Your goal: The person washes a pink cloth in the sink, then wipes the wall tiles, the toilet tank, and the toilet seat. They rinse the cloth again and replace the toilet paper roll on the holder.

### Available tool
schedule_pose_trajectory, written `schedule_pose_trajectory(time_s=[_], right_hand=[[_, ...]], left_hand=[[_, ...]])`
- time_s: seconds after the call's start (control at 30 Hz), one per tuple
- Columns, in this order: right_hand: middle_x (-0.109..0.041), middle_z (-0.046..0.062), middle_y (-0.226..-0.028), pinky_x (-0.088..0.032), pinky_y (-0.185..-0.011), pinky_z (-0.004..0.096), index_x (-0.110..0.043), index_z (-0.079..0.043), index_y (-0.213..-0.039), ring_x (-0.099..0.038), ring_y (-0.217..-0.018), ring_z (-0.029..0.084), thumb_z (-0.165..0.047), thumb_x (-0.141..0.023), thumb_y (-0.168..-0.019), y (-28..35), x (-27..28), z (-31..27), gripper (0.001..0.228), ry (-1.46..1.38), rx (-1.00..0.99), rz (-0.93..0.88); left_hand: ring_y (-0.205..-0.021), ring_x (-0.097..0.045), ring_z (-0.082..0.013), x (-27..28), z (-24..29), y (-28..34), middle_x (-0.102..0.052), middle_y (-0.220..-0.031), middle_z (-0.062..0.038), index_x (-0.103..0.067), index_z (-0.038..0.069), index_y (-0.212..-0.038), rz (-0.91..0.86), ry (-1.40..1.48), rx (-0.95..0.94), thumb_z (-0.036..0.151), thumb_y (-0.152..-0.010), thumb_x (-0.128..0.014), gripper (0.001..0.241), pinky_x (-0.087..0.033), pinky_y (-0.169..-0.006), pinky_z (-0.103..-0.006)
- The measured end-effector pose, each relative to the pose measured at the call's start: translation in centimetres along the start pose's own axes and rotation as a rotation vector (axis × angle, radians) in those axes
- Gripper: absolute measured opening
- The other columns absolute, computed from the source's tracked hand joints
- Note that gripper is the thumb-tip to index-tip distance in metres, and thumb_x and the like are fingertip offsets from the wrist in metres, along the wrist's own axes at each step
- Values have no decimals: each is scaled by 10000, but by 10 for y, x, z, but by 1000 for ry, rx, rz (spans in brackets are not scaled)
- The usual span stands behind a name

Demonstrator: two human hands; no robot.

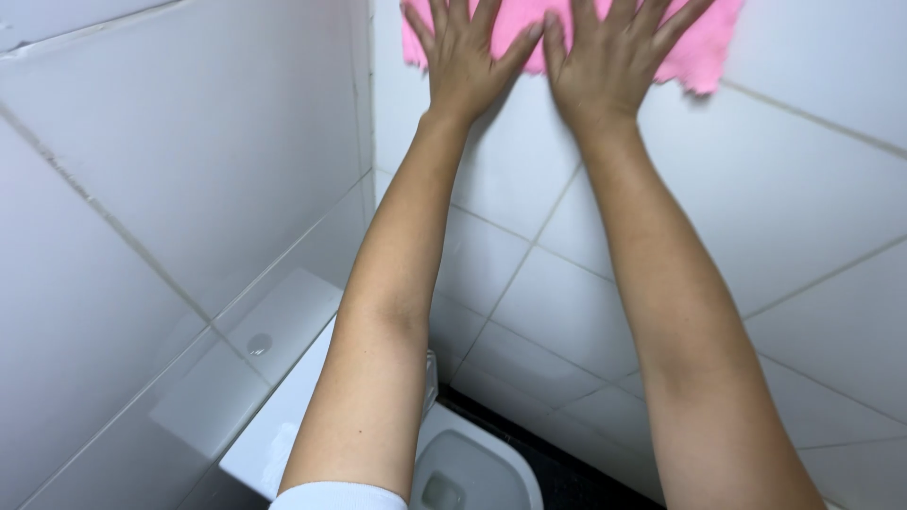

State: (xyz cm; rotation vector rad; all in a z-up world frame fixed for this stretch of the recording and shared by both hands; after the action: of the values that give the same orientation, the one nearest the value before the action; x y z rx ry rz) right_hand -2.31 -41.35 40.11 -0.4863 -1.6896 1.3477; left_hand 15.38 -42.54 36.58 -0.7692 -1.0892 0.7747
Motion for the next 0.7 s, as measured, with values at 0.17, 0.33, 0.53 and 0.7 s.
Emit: schedule_pose_trajectory(time_s=[0.17, 0.33, 0.53, 0.7], right_hand=[[-37, 217, -1688, 107, -1192, 759, -452, -345, -1646, 199, -1585, 484, -536, -509, -1153, 116, -73, -55, 531, 276, 154, 67], [-529, 161, -1499, -315, -1115, 727, -475, -340, -1584, -539, -1262, 445, -362, -610, -1047, 255, -134, -101, 555, -51, 52, -397], [-463, 123, -1537, -191, -1174, 686, -465, -375, -1548, -494, -1331, 450, -467, -519, -1007, 297, -161, -104, 552, -129, -3, -421], [-334, 105, -1657, -22, -1225, 672, -430, -358, -1577, -344, -1446, 481, -559, -393, -1064, 185, -111, -66, 552, -229, -32, -485]], left_hand=[[-1616, 100, -403, -37, -93, 112, 19, -1755, -138, -303, 335, -1670, -198, -146, 109, 841, -947, -483, 900, 93, -1247, -719], [-1594, 140, -410, -57, -163, 235, 165, -1725, -183, -207, 221, -1652, -580, -99, 384, 838, -868, -483, 1035, 3, -1251, -637], [-1552, 163, -443, -70, -181, 254, 206, -1682, -233, -129, 173, -1660, -620, -47, 285, 813, -846, -532, 1112, -12, -1271, -573], [-1513, 250, -495, -72, -147, 180, 290, -1648, -257, 21, 187, -1661, -391, -24, 209, 867, -865, -492, 1166, 41, -1217, -671]])
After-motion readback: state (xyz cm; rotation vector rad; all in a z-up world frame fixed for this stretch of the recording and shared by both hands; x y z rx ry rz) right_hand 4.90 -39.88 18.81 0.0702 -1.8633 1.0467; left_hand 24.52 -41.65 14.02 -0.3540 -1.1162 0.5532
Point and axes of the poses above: each hand's wrist, its own y-axis away from the middle knuckle, its own x-axis out of the back of the hand, z = x × y, the point moved 8 cm from there along -y, towards the middle knuckle
